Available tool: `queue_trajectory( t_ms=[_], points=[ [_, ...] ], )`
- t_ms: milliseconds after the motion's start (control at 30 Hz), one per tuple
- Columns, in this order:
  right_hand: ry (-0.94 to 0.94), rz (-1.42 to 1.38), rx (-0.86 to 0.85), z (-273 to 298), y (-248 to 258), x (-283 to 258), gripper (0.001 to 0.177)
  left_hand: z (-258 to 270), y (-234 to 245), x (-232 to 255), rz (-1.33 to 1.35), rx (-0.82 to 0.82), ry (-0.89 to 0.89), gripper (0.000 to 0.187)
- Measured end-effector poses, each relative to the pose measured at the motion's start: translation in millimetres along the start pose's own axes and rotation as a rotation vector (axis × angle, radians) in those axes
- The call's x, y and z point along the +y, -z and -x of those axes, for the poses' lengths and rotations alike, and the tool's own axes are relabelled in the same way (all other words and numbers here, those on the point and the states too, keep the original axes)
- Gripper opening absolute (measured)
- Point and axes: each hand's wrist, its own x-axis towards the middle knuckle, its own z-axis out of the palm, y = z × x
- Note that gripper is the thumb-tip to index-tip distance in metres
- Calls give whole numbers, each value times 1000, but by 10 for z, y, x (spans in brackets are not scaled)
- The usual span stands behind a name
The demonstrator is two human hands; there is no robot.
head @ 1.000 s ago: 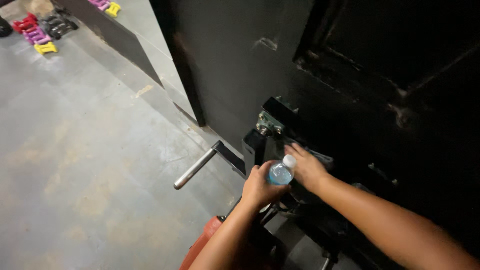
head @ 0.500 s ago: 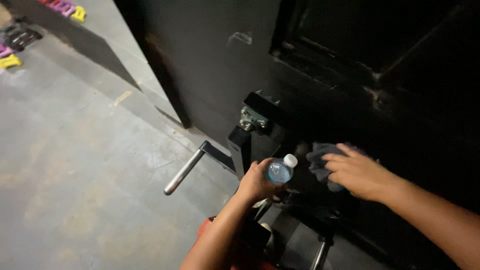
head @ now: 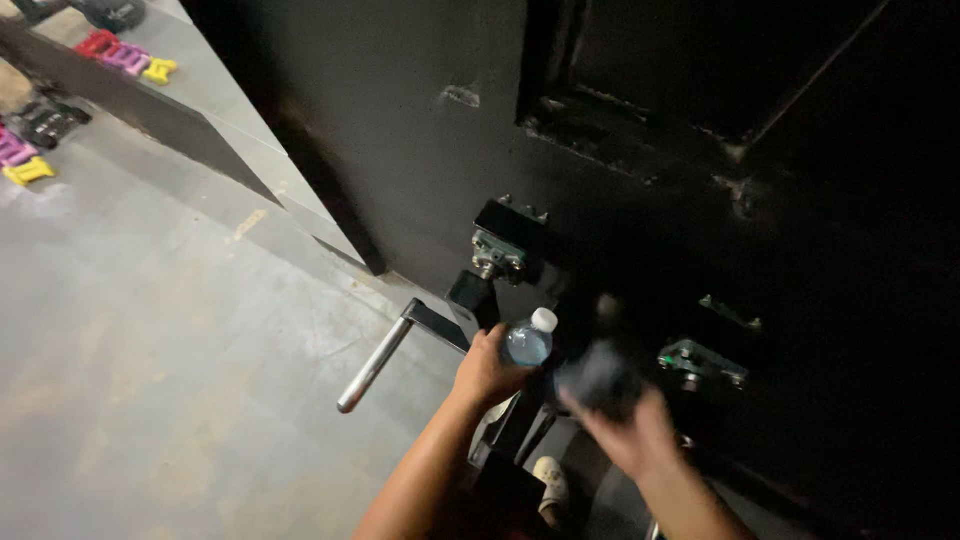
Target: The person wipes down various parts of a gym machine and then a stationary bike using a cloth and a spray bottle.
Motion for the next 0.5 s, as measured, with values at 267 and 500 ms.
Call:
queue_trajectory(
  t_ms=[267, 500],
  points=[
    [209, -666, -893, -1885, -471, 250, 48, -23, -35, -43, -7, -25, -20, 76],
    [487, -334, -557, -3297, -169, 760, 44, -280, -138, 78, 45, -139, 23, 78]
  ],
)
